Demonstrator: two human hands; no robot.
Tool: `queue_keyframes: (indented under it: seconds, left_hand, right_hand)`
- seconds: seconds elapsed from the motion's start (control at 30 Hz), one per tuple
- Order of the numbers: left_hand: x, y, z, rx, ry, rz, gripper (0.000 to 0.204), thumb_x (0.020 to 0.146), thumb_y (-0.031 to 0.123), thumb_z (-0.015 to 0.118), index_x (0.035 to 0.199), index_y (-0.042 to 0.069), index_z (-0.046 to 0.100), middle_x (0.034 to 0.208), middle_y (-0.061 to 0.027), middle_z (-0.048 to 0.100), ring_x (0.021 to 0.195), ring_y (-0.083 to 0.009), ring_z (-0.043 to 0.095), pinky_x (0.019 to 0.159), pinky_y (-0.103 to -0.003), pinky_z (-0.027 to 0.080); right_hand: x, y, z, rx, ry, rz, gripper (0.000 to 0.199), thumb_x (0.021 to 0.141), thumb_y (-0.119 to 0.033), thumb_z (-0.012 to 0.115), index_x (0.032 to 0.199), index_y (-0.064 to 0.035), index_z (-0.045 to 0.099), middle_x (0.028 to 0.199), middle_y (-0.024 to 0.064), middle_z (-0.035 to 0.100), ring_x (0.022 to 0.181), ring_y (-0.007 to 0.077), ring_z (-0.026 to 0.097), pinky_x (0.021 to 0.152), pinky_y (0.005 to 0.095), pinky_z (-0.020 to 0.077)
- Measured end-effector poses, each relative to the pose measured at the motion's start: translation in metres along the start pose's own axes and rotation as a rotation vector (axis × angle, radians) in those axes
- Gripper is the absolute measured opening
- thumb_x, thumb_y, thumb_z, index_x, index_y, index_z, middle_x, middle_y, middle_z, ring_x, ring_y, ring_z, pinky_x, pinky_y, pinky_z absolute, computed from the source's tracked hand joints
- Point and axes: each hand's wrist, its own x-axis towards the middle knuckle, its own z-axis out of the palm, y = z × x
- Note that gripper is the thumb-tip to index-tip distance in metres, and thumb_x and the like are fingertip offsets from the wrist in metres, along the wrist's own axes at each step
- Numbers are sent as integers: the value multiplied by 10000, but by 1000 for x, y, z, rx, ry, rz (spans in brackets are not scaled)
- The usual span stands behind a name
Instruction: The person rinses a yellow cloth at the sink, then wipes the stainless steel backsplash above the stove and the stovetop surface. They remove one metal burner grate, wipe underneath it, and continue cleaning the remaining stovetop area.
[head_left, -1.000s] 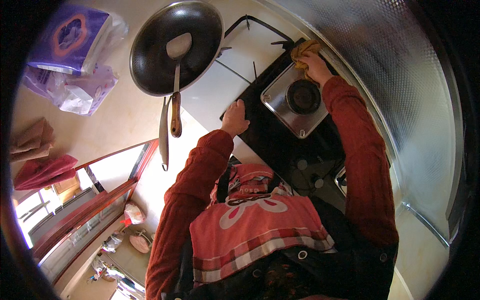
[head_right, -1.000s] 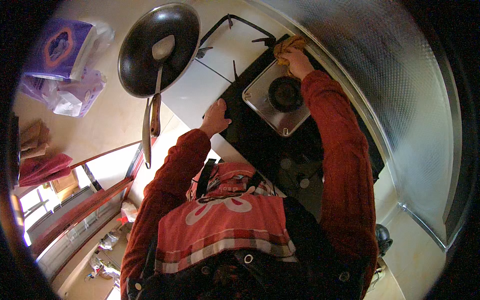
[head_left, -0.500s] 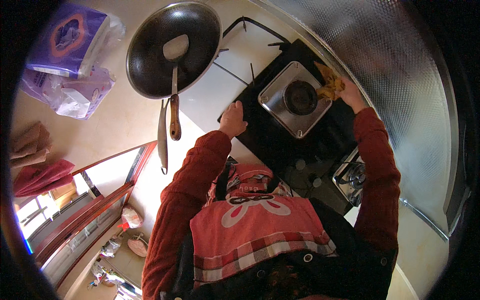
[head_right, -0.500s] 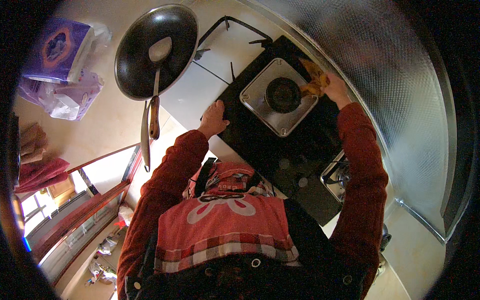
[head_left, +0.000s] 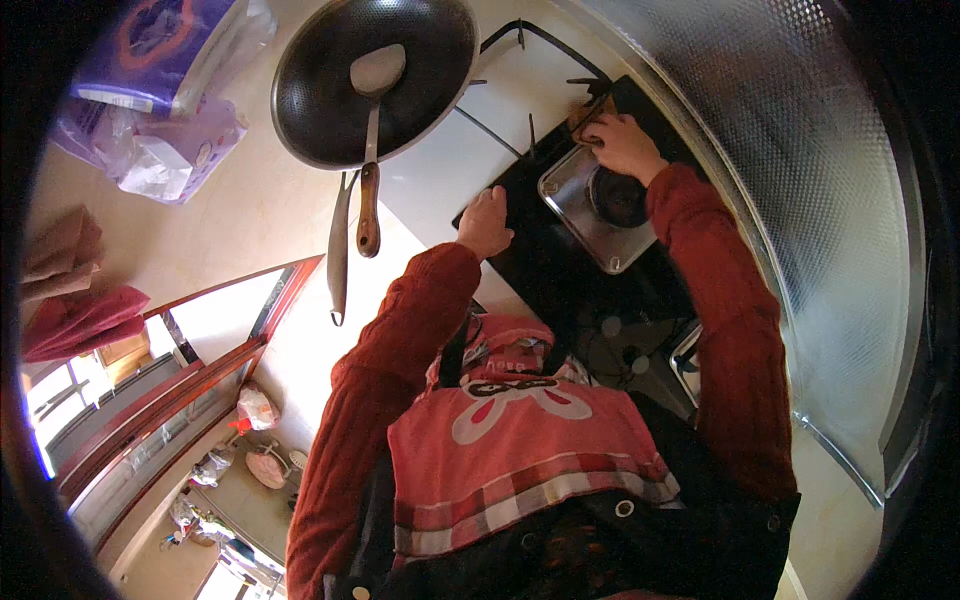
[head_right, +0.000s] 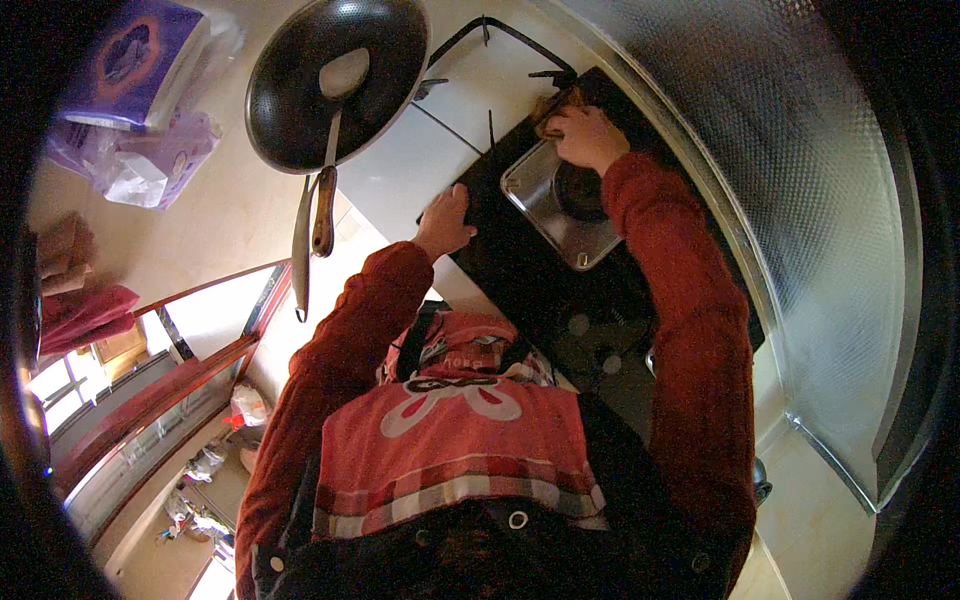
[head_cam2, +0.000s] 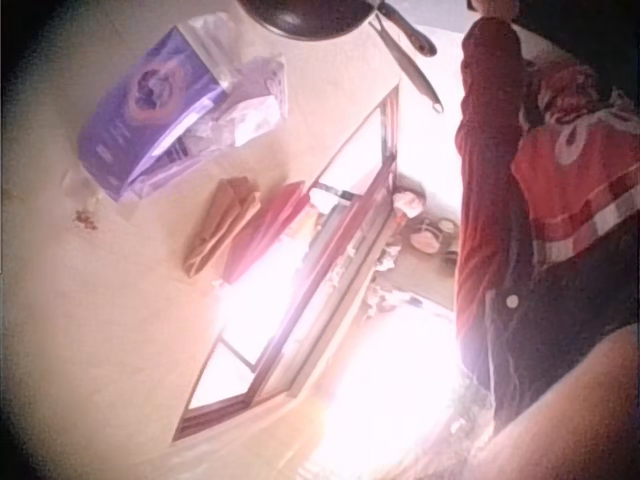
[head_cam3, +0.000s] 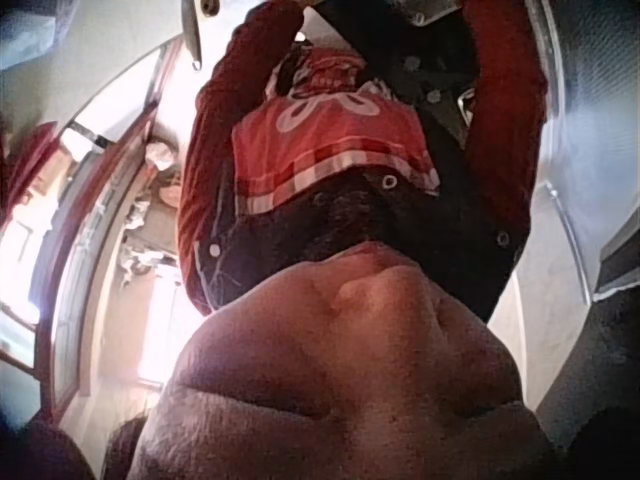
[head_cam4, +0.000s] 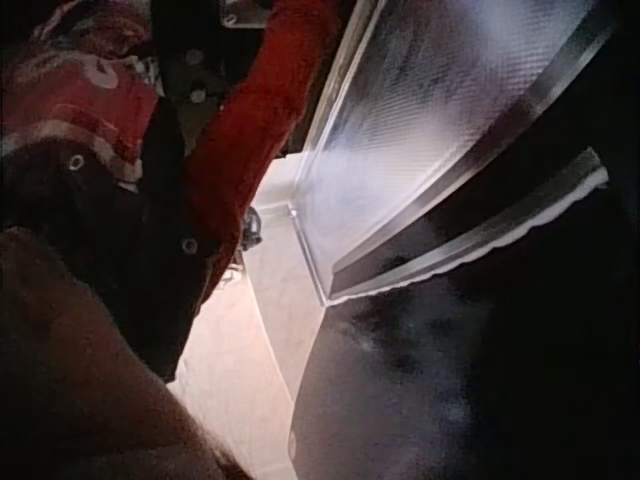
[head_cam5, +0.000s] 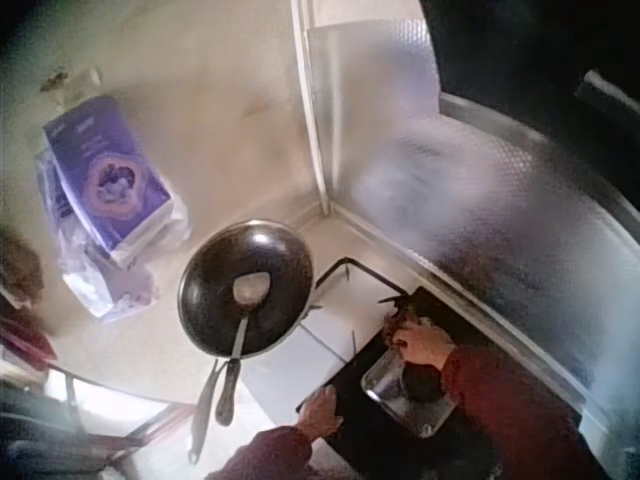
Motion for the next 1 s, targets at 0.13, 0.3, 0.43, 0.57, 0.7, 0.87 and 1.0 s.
queue_keyframes:
  seconds: [0.13, 0.3, 0.43, 0.57, 0.7, 0.87, 1.0]
  left_hand:
    - [2, -4, 1, -4, -4, 35, 576, 655, 183, 762, 1068, -29, 420, 1050, -216, 541, 1024, -379, 530, 886, -421, 442]
    - [4, -12, 5, 10, -38, 70, 594, 660, 214, 769, 1074, -29, 419, 1053, -217, 538, 1025, -381, 533, 882, -431, 440]
    - [8, -16, 9, 20, -23, 99, 601, 661, 220, 770, 1080, -27, 417, 1070, -223, 535, 1035, -387, 531, 884, -431, 440]
    - [12, -21, 13, 22, -25, 112, 595, 662, 219, 767, 1072, -36, 420, 1048, -236, 552, 1040, -391, 533, 895, -431, 438]
    - [13, -26, 17, 13, 63, 186, 488, 669, 221, 777, 961, 12, 447, 935, -178, 541, 915, -361, 542, 777, -446, 447]
    - [15, -27, 17, 33, 64, 194, 498, 671, 225, 778, 968, 15, 436, 919, -179, 547, 918, -362, 545, 769, -448, 448]
    - [16, -25, 15, 72, 17, 157, 505, 675, 229, 777, 977, 18, 433, 921, -179, 553, 933, -365, 545, 776, -452, 447]
  right_hand:
    - [-21, -56, 26, 113, 138, -181, 273, 771, -122, 583, 1042, -120, 621, 1138, 139, 542, 1069, 371, 476, 993, 486, 332]
    - [-54, -103, 49, 70, 325, -331, 311, 744, -71, 571, 1049, -92, 625, 1096, 155, 550, 1089, 381, 464, 1006, 462, 325]
    - [-112, -120, 64, 23, 308, -319, 306, 757, -110, 624, 1061, -88, 611, 1102, 141, 542, 1107, 372, 456, 995, 448, 347]
    - [-175, -105, 78, -79, 291, -290, 307, 780, -143, 634, 1079, -86, 593, 1037, 125, 556, 1079, 320, 471, 976, 429, 360]
    - [-230, -75, 91, -61, 198, -203, 236, 789, -143, 625, 1012, -68, 605, 979, 116, 556, 1017, 297, 493, 940, 411, 373]
    - [-266, -42, 73, 68, 13, 361, 164, 759, -73, 628, 922, -54, 626, 990, 80, 552, 956, 278, 496, 847, 392, 422]
    - [-251, -54, 51, 220, 506, 308, 285, 725, -49, 654, 1004, -32, 598, 1078, 115, 540, 989, 303, 495, 812, 394, 462]
